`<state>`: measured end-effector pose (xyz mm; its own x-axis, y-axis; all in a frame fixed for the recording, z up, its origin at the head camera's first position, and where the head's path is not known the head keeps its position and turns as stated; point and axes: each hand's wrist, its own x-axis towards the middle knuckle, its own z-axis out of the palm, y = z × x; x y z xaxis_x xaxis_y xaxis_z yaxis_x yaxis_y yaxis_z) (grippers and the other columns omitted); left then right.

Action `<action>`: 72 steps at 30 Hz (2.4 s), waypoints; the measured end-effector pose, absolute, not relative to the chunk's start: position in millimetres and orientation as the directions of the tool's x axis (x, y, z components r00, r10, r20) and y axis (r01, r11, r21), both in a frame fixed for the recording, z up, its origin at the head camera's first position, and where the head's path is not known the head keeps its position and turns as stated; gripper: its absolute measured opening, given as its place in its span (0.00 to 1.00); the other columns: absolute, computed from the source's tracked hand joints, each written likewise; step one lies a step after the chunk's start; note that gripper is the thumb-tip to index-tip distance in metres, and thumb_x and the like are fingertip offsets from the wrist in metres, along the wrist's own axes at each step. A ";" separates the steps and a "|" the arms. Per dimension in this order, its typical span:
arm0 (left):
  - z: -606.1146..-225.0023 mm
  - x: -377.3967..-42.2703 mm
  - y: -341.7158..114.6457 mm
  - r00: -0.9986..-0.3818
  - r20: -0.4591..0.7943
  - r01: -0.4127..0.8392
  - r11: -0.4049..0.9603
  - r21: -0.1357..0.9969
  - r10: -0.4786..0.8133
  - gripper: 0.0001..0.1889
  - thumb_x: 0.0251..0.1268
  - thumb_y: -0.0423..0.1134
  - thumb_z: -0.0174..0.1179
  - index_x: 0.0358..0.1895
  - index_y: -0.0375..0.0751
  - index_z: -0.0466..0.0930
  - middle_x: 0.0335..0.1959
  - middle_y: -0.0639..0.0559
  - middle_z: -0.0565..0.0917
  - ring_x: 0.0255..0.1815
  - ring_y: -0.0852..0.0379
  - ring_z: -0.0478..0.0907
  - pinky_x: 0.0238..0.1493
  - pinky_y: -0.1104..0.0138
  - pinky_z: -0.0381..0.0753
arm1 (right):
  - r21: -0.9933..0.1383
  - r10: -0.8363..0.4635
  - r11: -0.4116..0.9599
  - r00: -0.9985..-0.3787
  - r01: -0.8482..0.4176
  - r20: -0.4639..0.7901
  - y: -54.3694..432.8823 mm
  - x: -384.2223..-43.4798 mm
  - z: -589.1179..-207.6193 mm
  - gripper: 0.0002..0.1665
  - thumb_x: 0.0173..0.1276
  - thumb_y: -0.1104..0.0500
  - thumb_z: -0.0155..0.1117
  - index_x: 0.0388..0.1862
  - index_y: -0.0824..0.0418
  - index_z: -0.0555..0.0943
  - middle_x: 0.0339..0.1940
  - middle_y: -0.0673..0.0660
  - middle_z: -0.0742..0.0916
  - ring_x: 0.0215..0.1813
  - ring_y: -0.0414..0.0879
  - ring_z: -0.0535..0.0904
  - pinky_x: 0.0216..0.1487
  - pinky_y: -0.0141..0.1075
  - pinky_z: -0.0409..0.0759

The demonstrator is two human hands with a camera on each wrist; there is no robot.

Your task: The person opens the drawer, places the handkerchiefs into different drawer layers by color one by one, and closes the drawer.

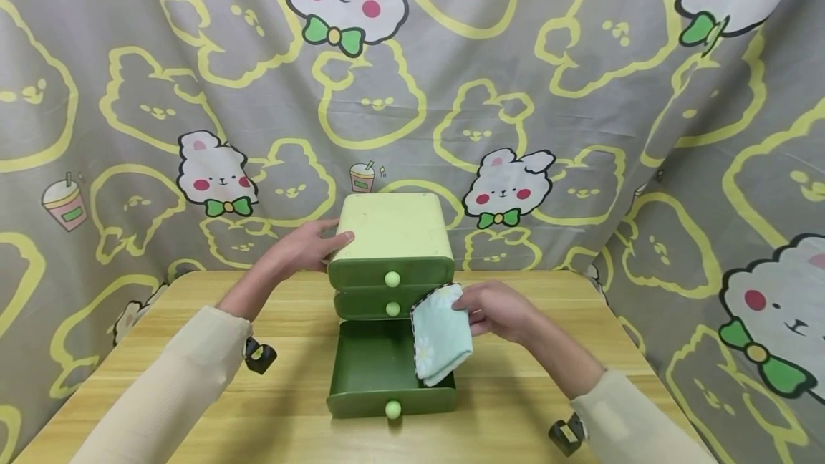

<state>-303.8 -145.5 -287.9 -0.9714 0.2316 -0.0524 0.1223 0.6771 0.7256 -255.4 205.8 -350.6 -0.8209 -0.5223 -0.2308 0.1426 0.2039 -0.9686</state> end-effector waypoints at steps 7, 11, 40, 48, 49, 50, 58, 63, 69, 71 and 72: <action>-286.9 -302.4 -145.5 -0.971 -0.059 0.116 0.670 0.733 0.232 0.38 0.78 0.58 0.51 0.81 0.42 0.53 0.51 0.37 0.83 0.41 0.48 0.86 0.64 0.48 0.78 | -0.969 -0.512 0.196 -0.827 0.151 -0.232 196.5 -253.9 -360.0 0.23 0.75 0.62 0.56 0.60 0.80 0.73 0.44 0.60 0.88 0.45 0.49 0.88 0.49 0.43 0.89; -287.5 -303.5 -145.2 -0.971 -0.056 0.120 0.672 0.730 0.234 0.37 0.78 0.58 0.50 0.81 0.43 0.55 0.51 0.38 0.83 0.41 0.48 0.86 0.61 0.49 0.80 | -0.970 -0.518 0.187 -0.824 0.154 -0.231 192.0 -252.8 -366.4 0.23 0.74 0.63 0.56 0.59 0.80 0.73 0.43 0.59 0.89 0.45 0.49 0.88 0.48 0.42 0.89; -288.5 -304.1 -144.1 -0.969 -0.065 0.109 0.655 0.748 0.236 0.35 0.78 0.57 0.51 0.80 0.43 0.58 0.56 0.37 0.83 0.44 0.47 0.86 0.59 0.50 0.82 | -0.970 -0.533 0.056 -0.815 0.236 -0.230 136.3 -243.4 -403.4 0.25 0.75 0.64 0.54 0.62 0.82 0.69 0.45 0.62 0.88 0.47 0.51 0.87 0.54 0.47 0.87; -288.7 -303.8 -144.2 -0.970 -0.064 0.109 0.656 0.747 0.234 0.36 0.78 0.57 0.51 0.80 0.43 0.56 0.57 0.36 0.83 0.44 0.47 0.86 0.59 0.50 0.82 | -0.932 -0.510 -0.105 -0.823 0.347 -0.249 119.8 -241.6 -408.2 0.25 0.74 0.68 0.52 0.65 0.83 0.66 0.45 0.62 0.87 0.47 0.51 0.87 0.57 0.46 0.86; -288.7 -303.8 -144.1 -0.970 -0.063 0.111 0.655 0.747 0.235 0.36 0.78 0.57 0.51 0.80 0.43 0.57 0.57 0.36 0.83 0.44 0.47 0.86 0.58 0.50 0.82 | -0.924 -0.505 -0.130 -0.826 0.359 -0.250 118.0 -241.3 -409.2 0.26 0.74 0.69 0.52 0.66 0.83 0.65 0.47 0.63 0.87 0.48 0.52 0.87 0.58 0.47 0.85; -288.9 -304.1 -144.3 -0.970 -0.061 0.113 0.656 0.747 0.236 0.36 0.78 0.57 0.51 0.80 0.43 0.57 0.56 0.36 0.83 0.44 0.47 0.86 0.58 0.50 0.83 | -0.917 -0.497 -0.153 -0.831 0.368 -0.251 116.2 -240.9 -410.2 0.27 0.74 0.70 0.52 0.67 0.83 0.64 0.49 0.65 0.86 0.50 0.53 0.87 0.58 0.48 0.84; -289.7 -304.3 -144.1 -0.970 -0.054 0.118 0.652 0.749 0.237 0.35 0.78 0.57 0.51 0.79 0.43 0.59 0.56 0.36 0.83 0.44 0.46 0.86 0.56 0.51 0.84 | -0.872 -0.491 -0.256 -0.833 0.417 -0.255 103.5 -237.4 -414.8 0.30 0.76 0.70 0.47 0.72 0.82 0.56 0.69 0.78 0.71 0.69 0.63 0.75 0.69 0.51 0.75; -291.1 -305.5 -143.9 -0.971 -0.054 0.116 0.660 0.742 0.232 0.37 0.78 0.58 0.51 0.80 0.43 0.56 0.59 0.35 0.82 0.45 0.46 0.87 0.60 0.49 0.81 | -0.890 -0.484 -0.213 -0.835 0.402 -0.262 100.4 -237.0 -420.7 0.29 0.75 0.70 0.47 0.71 0.82 0.57 0.63 0.74 0.77 0.63 0.60 0.80 0.68 0.51 0.76; -291.2 -305.6 -144.3 -0.970 -0.051 0.126 0.669 0.732 0.239 0.37 0.78 0.59 0.50 0.81 0.42 0.55 0.62 0.35 0.81 0.45 0.47 0.87 0.65 0.47 0.78 | -0.951 -0.439 -0.022 -0.857 0.310 -0.269 110.9 -240.0 -429.2 0.22 0.72 0.68 0.52 0.61 0.81 0.69 0.42 0.60 0.88 0.44 0.48 0.86 0.54 0.47 0.87; -290.9 -305.6 -144.7 -0.969 -0.051 0.128 0.667 0.734 0.241 0.37 0.78 0.59 0.50 0.81 0.42 0.55 0.62 0.35 0.80 0.45 0.47 0.87 0.65 0.47 0.77 | -0.958 -0.423 0.032 -0.865 0.283 -0.270 115.5 -240.9 -430.1 0.20 0.72 0.67 0.54 0.58 0.79 0.71 0.40 0.59 0.88 0.41 0.47 0.86 0.50 0.45 0.88; -290.6 -305.3 -144.8 -0.969 -0.050 0.128 0.666 0.735 0.241 0.37 0.78 0.59 0.50 0.81 0.42 0.55 0.62 0.34 0.80 0.45 0.47 0.87 0.65 0.47 0.77 | -0.960 -0.415 0.056 -0.868 0.274 -0.272 117.7 -241.2 -430.1 0.20 0.71 0.67 0.54 0.57 0.78 0.72 0.39 0.58 0.88 0.40 0.47 0.86 0.49 0.44 0.88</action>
